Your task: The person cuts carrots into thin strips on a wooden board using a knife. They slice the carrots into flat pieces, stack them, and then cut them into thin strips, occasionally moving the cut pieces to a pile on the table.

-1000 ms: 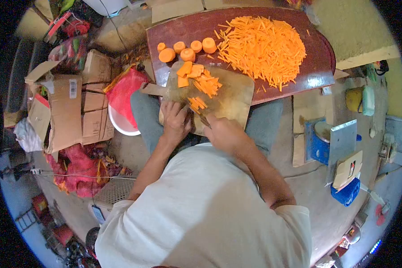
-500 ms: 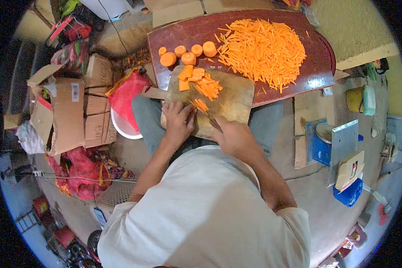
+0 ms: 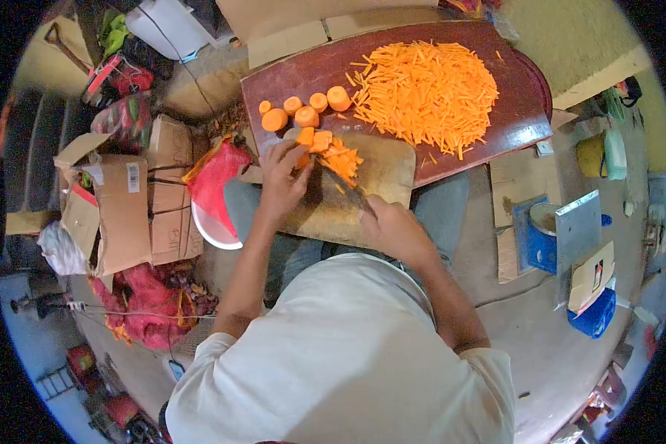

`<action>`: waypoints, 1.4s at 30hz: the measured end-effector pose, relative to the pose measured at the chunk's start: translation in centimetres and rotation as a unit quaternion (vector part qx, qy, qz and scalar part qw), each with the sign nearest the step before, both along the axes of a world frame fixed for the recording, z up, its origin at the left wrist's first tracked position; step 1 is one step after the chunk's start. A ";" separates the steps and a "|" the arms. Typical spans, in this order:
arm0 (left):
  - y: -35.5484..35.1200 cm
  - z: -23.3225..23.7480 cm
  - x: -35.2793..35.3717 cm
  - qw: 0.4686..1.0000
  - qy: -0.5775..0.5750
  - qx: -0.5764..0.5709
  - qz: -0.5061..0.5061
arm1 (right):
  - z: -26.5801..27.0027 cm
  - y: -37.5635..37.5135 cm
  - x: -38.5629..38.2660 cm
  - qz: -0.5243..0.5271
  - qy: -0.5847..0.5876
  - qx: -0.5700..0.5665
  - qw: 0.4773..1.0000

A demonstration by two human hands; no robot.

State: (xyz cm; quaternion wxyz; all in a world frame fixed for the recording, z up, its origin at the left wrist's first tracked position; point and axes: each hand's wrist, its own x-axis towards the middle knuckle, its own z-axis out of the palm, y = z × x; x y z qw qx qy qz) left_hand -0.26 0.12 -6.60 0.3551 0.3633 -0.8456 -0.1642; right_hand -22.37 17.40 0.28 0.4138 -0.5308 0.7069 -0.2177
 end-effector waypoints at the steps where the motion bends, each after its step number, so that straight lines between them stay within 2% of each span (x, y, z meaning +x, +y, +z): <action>1: -0.8 0.1 -0.7 1.000 -0.019 -0.007 -0.012 | -0.1 -0.2 -0.6 -0.014 0.001 -0.002 1.000; 4: -2.8 0.1 -2.3 0.996 -0.069 -0.018 -0.051 | -0.1 -0.1 -1.9 -0.023 -0.011 -0.019 0.999; 7: -3.8 0.0 -2.6 0.991 -0.108 0.041 -0.071 | 0.3 0.1 -2.4 -0.032 0.000 -0.008 0.999; 10: -3.7 0.1 -2.4 0.989 -0.118 0.040 -0.081 | 0.4 0.6 -2.5 -0.017 0.001 -0.030 0.999; 13: -3.3 -1.3 -1.8 0.997 -0.030 0.006 -0.072 | 1.6 0.6 -1.9 -0.006 -0.025 -0.013 1.000; 16: -2.6 -2.8 -1.3 0.997 0.053 0.050 -0.028 | 0.7 -0.4 -1.2 0.007 -0.054 -0.022 0.998; 19: -1.7 -3.9 -1.0 0.998 0.059 0.010 0.006 | -0.5 -1.9 -0.5 0.023 -0.054 -0.055 0.997; 23: -1.7 -3.7 -1.1 1.000 0.001 -0.017 0.001 | -1.6 -2.6 -0.2 -0.020 -0.053 -0.097 0.994; 25: -2.1 -2.0 -1.8 0.998 -0.050 -0.024 -0.022 | -1.4 -2.2 -0.7 -0.053 -0.054 -0.107 0.991; 31: -3.0 -0.3 -3.2 0.989 -0.137 -0.045 -0.042 | 0.3 -0.9 -2.3 -0.067 -0.054 -0.050 0.995; 34: -3.8 -0.2 -3.5 0.986 -0.149 -0.034 -0.066 | -0.4 -0.3 -2.0 -0.064 -0.045 -0.092 0.993; 37: -3.8 -0.5 -3.6 0.986 -0.129 -0.078 -0.074 | -0.1 0.0 -2.1 -0.049 -0.043 -0.069 0.996; 42: -1.1 -1.9 -2.2 0.996 -0.074 -0.029 -0.035 | 1.2 0.4 -2.4 -0.014 -0.037 -0.053 0.998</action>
